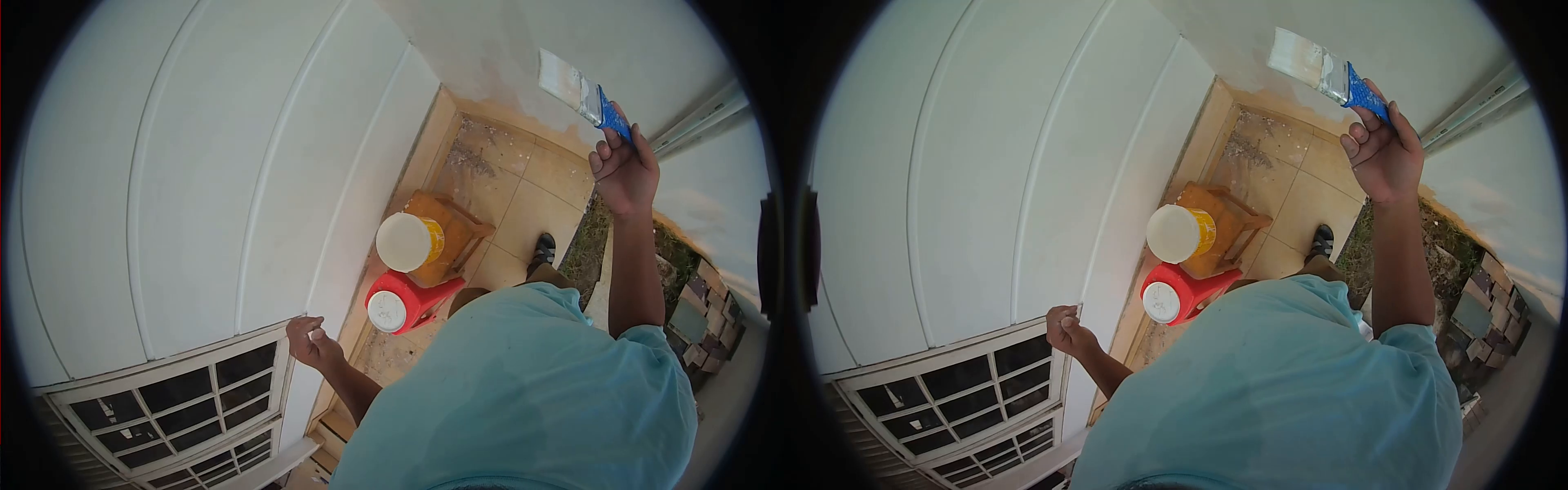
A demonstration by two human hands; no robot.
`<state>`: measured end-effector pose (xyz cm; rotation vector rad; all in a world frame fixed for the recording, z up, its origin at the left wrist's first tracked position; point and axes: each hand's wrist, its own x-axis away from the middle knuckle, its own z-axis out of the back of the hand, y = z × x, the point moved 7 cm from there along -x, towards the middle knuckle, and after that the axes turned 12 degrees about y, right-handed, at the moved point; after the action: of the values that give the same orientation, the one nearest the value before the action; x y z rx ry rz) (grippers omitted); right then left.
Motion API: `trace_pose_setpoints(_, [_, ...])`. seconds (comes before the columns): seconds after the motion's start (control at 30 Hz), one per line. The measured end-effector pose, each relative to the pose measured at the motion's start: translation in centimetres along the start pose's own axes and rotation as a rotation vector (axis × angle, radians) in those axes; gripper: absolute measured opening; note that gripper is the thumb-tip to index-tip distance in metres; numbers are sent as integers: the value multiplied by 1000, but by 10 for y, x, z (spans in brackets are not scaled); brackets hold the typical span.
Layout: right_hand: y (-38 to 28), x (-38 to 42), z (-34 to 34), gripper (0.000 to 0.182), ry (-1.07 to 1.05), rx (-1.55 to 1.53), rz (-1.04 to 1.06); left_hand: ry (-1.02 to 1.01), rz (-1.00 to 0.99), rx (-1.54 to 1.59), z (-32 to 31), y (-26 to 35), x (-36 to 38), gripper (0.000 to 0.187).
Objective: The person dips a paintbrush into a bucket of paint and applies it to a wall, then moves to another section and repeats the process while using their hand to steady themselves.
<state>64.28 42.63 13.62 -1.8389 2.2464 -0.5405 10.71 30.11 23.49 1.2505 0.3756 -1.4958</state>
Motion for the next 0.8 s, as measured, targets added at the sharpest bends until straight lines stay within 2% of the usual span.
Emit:
trace_pose_setpoints(0.13, [24, -42, -4, 46, -16, -24, -80, -51, -8, -139, 10, 17, 7, 48])
trace_pose_setpoints(0.2, [39, -53, -7, 45, -29, -42, -102, 29, 179, -118, 26, 3, 14, 48])
trace_pose_setpoints(0.33, [63, -60, -13, 44, 25, -39, -133, 80, 287, -96, 31, -23, 23, 47])
trace_pose_setpoints(0.43, [76, -65, -20, 43, 37, -9, -152, 55, 293, -62, 13, -42, 20, 55])
trace_pose_setpoints(0.5, [81, -71, -28, 43, 41, 14, -143, -7, 295, -4, -13, -41, 8, 71])
trace_pose_setpoints(0.53, [86, -73, -31, 44, 44, 22, -145, -9, 310, -10, -20, -42, 5, 71])
trace_pose_setpoints(0.6, [96, -79, -38, 44, 24, 4, -155, -232, 236, 12, -57, -40, -5, 84])
trace_pose_setpoints(0.63, [99, -84, -41, 44, 1, -24, -155, -229, 241, 10, -72, -40, -11, 84])
trace_pose_setpoints(0.73, [108, -106, -42, 44, -9, -34, -203, -544, 180, -33, -140, -38, -23, 89])
trace_pose_setpoints(0.8, [111, -129, -41, 44, -26, -36, -227, -691, -56, -283, -185, -43, -28, 92])
